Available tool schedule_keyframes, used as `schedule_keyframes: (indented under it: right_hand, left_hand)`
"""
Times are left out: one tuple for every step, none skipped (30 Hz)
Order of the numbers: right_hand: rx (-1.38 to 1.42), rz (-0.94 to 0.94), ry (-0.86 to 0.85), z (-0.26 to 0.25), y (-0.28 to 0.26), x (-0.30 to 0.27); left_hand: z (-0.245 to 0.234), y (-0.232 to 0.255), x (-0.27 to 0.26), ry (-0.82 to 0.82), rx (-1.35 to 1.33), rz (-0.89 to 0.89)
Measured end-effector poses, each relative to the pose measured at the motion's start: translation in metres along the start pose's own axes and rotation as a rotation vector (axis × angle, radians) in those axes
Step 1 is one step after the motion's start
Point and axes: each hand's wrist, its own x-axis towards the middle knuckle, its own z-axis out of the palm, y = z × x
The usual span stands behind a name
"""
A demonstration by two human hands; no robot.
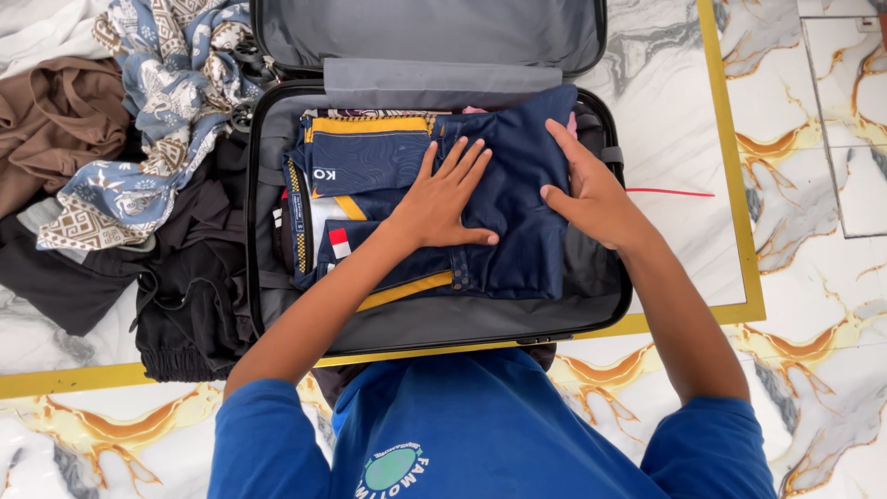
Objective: Fold various pieces of clothing and arrange them neatly inside an open suitcase.
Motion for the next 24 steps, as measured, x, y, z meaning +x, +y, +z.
schedule_keyframes:
  right_hand:
    - [0.001, -0.002, -0.008, 0.006, -0.012, 0.005]
    - [0.031, 0.051, -0.023, 0.013, -0.025, 0.01]
    - [0.062, 0.105, -0.04, 0.021, -0.037, 0.014]
    - [0.065, 0.106, -0.049, 0.027, -0.034, 0.018]
    - [0.055, 0.047, -0.088, 0.032, -0.031, 0.023]
    - [0.044, -0.011, -0.127, 0.038, -0.03, 0.028]
    - [0.046, -0.016, -0.139, 0.049, -0.047, 0.035]
    - [0.037, 0.036, -0.171, 0.06, -0.066, 0.042]
    - [0.027, 0.085, -0.205, 0.072, -0.085, 0.049]
    - [0.027, 0.078, -0.22, 0.082, -0.088, 0.055]
    - [0.014, 0.098, -0.265, 0.093, -0.09, 0.061]
    - [0.001, 0.118, -0.309, 0.104, -0.093, 0.066]
    - [0.001, 0.113, -0.322, 0.113, -0.09, 0.071]
    - [0.013, 0.076, -0.368, 0.122, -0.086, 0.075]
    - [0.026, 0.038, -0.416, 0.131, -0.083, 0.079]
    - [0.026, 0.034, -0.43, 0.136, -0.084, 0.082]
    - [0.076, 0.01, -0.459, 0.142, -0.084, 0.085]
    - [0.126, -0.014, -0.488, 0.147, -0.085, 0.087]
    - [0.127, -0.017, -0.498, 0.15, -0.087, 0.086]
    - [-0.089, -0.057, -0.434, 0.154, -0.09, 0.085]
    - [-0.306, -0.094, -0.363, 0.156, -0.092, 0.083]
    - [-0.306, -0.097, -0.369, 0.159, -0.073, 0.084]
    - [-0.526, -0.278, -0.301, 0.16, -0.054, 0.083]
    - [-0.743, -0.461, -0.23, 0.162, -0.035, 0.083]
  left_hand:
    - [-0.006, 0.0, -0.003, 0.002, 0.001, -0.008]
    - [-0.013, 0.0, -0.005, 0.043, -0.143, -0.078]
    - [-0.019, 0.001, -0.01, 0.082, -0.288, -0.149]
    - [-0.027, 0.003, -0.011, 0.083, -0.287, -0.158]
    - [-0.037, 0.004, -0.011, 0.014, -0.614, -0.313]
    - [-0.046, 0.005, -0.012, -0.057, -0.941, -0.463]
    - [-0.054, 0.007, -0.015, -0.046, -0.939, -0.472]
    - [-0.062, 0.008, -0.018, -0.089, -1.204, -0.525]
    - [-0.071, 0.009, -0.022, -0.128, -1.467, -0.574]
    - [-0.076, 0.008, -0.029, -0.111, -1.464, -0.581]
    - [-0.081, 0.007, -0.036, -0.088, -1.484, -0.603]
    - [-0.085, 0.006, -0.043, -0.065, -1.503, -0.626]
    - [-0.085, 0.0, -0.051, -0.051, -1.502, -0.632]
    - [-0.084, -0.006, -0.06, -0.025, -1.496, -0.676]
    - [-0.083, -0.012, -0.068, 0.003, -1.491, -0.72]
    - [-0.079, -0.021, -0.078, 0.017, -1.49, -0.726]
    - [-0.075, -0.031, -0.088, 0.081, -1.467, -0.761]
    - [-0.071, -0.04, -0.098, 0.145, -1.443, -0.796]
    - [-0.073, -0.045, -0.107, 0.155, -1.441, -0.801]
    - [-0.075, -0.049, -0.115, 0.19, -1.42, -0.861]
    - [-0.076, -0.053, -0.123, 0.221, -1.399, -0.918]
    - [-0.075, -0.059, -0.132, 0.228, -1.4, -0.921]
    - [-0.074, -0.065, -0.14, 0.234, -1.348, -0.935]
    - [-0.072, -0.07, -0.148, 0.241, -1.297, -0.95]
